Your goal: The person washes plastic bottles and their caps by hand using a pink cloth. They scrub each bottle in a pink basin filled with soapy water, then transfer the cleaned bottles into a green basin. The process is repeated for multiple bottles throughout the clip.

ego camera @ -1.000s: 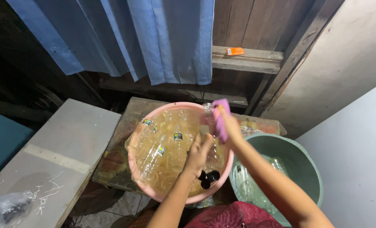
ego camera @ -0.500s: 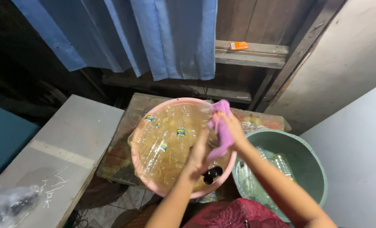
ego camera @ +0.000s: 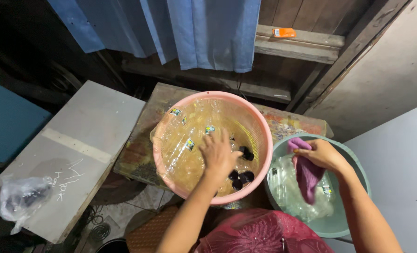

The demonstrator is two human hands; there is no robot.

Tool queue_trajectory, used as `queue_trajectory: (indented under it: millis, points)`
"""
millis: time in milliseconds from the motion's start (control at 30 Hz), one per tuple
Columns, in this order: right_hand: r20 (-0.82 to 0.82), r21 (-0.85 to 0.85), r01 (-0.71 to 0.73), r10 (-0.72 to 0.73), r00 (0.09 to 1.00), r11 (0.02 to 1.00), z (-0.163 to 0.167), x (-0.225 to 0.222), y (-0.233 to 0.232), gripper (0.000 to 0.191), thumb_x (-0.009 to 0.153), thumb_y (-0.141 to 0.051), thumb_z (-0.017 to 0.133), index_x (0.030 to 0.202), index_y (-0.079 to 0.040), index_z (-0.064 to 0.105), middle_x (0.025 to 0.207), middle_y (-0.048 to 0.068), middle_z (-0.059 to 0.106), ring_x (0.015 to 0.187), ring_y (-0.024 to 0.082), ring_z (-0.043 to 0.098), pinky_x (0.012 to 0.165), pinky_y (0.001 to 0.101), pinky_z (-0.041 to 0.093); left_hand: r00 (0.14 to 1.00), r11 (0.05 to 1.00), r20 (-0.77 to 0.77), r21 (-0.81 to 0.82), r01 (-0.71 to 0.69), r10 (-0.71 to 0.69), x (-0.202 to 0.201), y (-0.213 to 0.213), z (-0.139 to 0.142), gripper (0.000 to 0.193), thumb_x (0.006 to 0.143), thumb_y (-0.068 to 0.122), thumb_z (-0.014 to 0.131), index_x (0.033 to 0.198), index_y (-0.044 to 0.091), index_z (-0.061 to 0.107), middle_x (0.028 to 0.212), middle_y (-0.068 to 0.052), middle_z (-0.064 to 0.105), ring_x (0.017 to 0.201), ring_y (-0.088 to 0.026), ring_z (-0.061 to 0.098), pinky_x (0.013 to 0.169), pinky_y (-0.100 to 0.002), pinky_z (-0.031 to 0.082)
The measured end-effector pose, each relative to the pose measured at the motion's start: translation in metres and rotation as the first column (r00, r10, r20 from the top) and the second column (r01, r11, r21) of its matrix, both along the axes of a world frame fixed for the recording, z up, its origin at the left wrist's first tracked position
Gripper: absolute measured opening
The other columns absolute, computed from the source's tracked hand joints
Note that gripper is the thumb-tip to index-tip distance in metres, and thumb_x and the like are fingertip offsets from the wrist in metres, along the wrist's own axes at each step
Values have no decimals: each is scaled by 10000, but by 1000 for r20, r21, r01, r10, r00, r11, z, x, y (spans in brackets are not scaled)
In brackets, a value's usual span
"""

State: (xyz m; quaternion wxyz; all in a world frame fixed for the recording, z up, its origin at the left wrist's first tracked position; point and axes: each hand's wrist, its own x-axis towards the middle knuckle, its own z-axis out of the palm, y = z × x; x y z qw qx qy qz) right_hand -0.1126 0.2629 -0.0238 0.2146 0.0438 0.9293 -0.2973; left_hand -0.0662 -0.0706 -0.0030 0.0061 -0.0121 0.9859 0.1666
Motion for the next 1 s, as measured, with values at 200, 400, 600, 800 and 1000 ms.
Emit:
queue_trajectory:
  millis: [200,400,600,800,1000]
  points:
    - [-112,-212,59,-85,990,975,-14,13,-9,349,886,-316,716,1143,-87,770,950,86,808,857,156,724,826,330,554,930,990,342,-89,-109,133,-23,-21,5,1193,744,475,883,1618,196,120,1514,-361,294,1345,-517,394,981,-593,491]
    - [-81,-655,119,-226,971,746,24,5,-37,437,918,-383,664,1238,-85,662,1081,47,721,949,145,673,855,327,536,996,864,89,500,-63,21,-27,-52,-6,1060,811,335,842,1635,140,205,1448,-306,494,1292,-394,533,1077,-470,454]
    - [-97,-724,103,-248,964,682,48,37,-141,505,1030,-463,504,1181,-53,758,1124,149,757,976,208,714,875,345,565,943,-322,306,886,-333,-134,-25,-13,-34,877,818,325,726,1572,122,327,1380,-144,599,1134,-238,627,901,-378,535]
    - [-535,-630,-258,-169,828,732,20,-13,-198,581,932,-285,666,1428,-19,521,1467,160,518,1284,277,549,1022,382,471,918,-353,383,849,-393,-101,0,5,-53,746,916,326,668,1566,191,330,1388,-34,566,1199,-179,596,983,-372,519]
    - [-130,-952,-59,-221,967,300,-8,-20,-199,473,1037,-245,680,1335,113,600,1246,220,671,1120,259,620,951,365,525,966,-41,232,973,-229,117,-5,16,-75,563,1048,368,574,1531,101,457,1384,-87,604,1227,-199,604,1038,-382,492]
